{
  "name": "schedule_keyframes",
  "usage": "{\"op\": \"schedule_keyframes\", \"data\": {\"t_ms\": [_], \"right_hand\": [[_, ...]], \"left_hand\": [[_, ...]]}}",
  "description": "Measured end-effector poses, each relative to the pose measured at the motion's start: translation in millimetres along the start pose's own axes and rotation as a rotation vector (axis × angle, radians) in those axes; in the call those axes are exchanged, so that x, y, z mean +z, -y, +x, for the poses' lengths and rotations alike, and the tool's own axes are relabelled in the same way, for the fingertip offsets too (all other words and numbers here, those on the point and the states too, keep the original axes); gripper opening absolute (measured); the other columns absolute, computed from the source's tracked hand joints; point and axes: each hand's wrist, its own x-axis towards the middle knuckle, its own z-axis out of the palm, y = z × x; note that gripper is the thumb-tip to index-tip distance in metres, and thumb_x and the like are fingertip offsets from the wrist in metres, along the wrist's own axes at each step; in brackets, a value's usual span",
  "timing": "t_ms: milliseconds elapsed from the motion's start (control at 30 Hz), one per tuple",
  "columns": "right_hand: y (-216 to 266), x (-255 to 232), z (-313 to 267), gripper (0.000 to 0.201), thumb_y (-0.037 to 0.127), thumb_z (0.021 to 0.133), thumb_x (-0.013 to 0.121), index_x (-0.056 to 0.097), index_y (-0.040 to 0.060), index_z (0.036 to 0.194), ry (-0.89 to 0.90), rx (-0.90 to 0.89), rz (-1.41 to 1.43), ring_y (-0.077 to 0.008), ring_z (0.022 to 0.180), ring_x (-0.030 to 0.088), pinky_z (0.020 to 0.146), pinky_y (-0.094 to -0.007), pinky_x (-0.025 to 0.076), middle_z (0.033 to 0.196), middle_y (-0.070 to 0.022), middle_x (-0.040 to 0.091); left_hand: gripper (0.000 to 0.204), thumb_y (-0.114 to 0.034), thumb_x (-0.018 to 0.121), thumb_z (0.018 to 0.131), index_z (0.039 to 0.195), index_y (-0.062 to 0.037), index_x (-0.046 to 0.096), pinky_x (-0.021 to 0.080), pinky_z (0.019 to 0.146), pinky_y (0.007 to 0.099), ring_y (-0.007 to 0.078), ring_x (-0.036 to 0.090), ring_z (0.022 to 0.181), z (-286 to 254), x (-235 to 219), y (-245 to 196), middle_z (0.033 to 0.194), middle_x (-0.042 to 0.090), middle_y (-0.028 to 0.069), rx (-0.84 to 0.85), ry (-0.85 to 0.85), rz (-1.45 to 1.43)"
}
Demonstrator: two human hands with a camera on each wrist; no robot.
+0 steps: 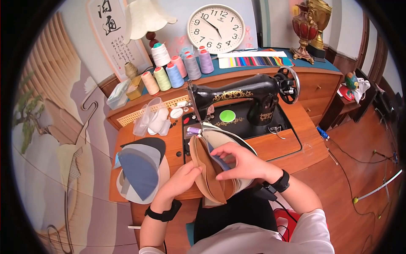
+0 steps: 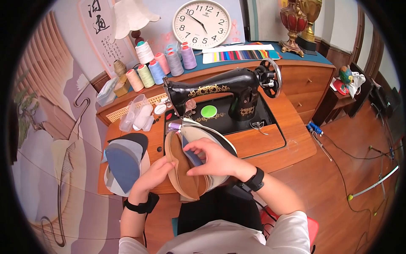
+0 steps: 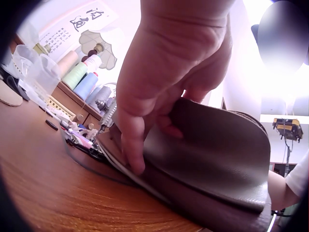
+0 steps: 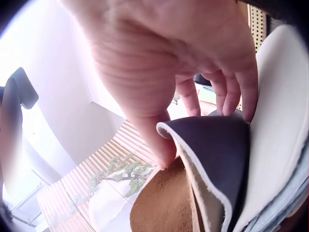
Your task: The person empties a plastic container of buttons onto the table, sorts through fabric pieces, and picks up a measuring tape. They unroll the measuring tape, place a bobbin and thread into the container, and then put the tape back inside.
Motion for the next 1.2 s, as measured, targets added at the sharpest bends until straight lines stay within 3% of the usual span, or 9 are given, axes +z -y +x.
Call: {"op": "schedule_keyframes", "data": {"t_ms": [167,333,533,733,800,900,1033,1100,1200], "right_hand": [[-13,-9,-7,0.045,0.008,0.08,0.07,0.054,0.0093,0.122,-0.055,0.176,0.332,-0.0115,0.094,0.056,0.087,-0.027,0.046,0.101,-0.0046,0.06],[-14,5,-14,0.035,0.012,0.084,0.067,0.058,0.0055,0.118,-0.271,-0.097,-0.004,-0.0123,0.091,0.06,0.08,-0.0269,0.047,0.103,-0.0069,0.064],[4,6,-21,0.029,0.027,0.08,0.074,0.069,0.0029,0.096,-0.19,0.297,-0.046,-0.0236,0.088,0.064,0.079,-0.032,0.049,0.091,-0.0122,0.067],[2,10,-21,0.042,0.037,0.073,0.08,0.069,0.0031,0.094,-0.172,0.097,-0.189,-0.0257,0.087,0.064,0.077,-0.0336,0.049,0.089,-0.0148,0.066],[6,11,-19,0.044,0.039,0.072,0.08,0.069,0.0029,0.094,-0.159,0.122,-0.207,-0.027,0.087,0.064,0.078,-0.0342,0.049,0.089,-0.0152,0.066],[12,11,-17,0.047,0.042,0.07,0.08,0.069,0.0023,0.093,-0.147,0.158,-0.242,-0.0288,0.087,0.064,0.078,-0.0349,0.049,0.089,-0.0162,0.066],[6,11,-17,0.047,0.042,0.072,0.079,0.069,0.0016,0.093,-0.167,0.156,-0.189,-0.029,0.084,0.065,0.076,-0.0351,0.049,0.088,-0.0173,0.066],[7,11,-17,0.046,0.041,0.072,0.078,0.069,0.0012,0.092,-0.169,0.185,-0.164,-0.0288,0.083,0.065,0.076,-0.035,0.05,0.088,-0.0171,0.066],[13,11,-16,0.044,0.04,0.073,0.077,0.069,0.0006,0.091,-0.163,0.235,-0.164,-0.029,0.08,0.065,0.073,-0.0348,0.05,0.087,-0.0171,0.066]], "left_hand": [[0.032,-0.018,0.043,0.1,0.122,0.0033,0.052,0.042,0.091,0.0274,0.0094,0.052,0.103,2,7,-3,0.114,0.059,0.0041,0.063,0.045,-0.05],[0.032,-0.02,0.043,0.101,0.12,0.0033,0.053,0.044,0.09,0.0273,0.0086,0.054,0.1,9,10,5,0.11,0.061,0.0034,0.022,0.02,0.103],[0.03,-0.02,0.043,0.101,0.116,0.0035,0.054,0.044,0.088,0.027,0.0091,0.054,0.099,6,13,13,0.107,0.061,0.0041,0.029,-0.056,0.12],[0.028,-0.018,0.043,0.1,0.115,0.0037,0.054,0.042,0.087,0.0278,0.0122,0.053,0.098,2,20,-2,0.104,0.061,0.0062,0.076,-0.062,0.219],[0.027,-0.016,0.043,0.095,0.108,0.0044,0.054,0.043,0.086,0.0392,0.0345,0.057,0.099,3,22,-1,0.106,0.058,0.0204,0.164,-0.077,0.174],[0.027,-0.016,0.043,0.094,0.11,0.0034,0.055,0.044,0.086,0.04,0.0369,0.057,0.098,3,22,-8,0.106,0.057,0.0217,0.111,-0.076,0.261],[0.026,-0.016,0.045,0.093,0.107,0.0029,0.057,0.044,0.085,0.0408,0.0375,0.057,0.097,1,22,-14,0.105,0.057,0.0221,0.135,-0.09,0.302],[0.024,-0.014,0.047,0.094,0.104,0.0049,0.057,0.045,0.078,0.033,0.0212,0.057,0.086,1,21,-16,0.093,0.058,0.0137,0.137,-0.079,0.323],[0.024,-0.015,0.05,0.094,0.105,0.0046,0.059,0.045,0.077,0.0336,0.0225,0.057,0.086,3,22,-8,0.096,0.058,0.0143,0.225,-0.103,0.352]]}}
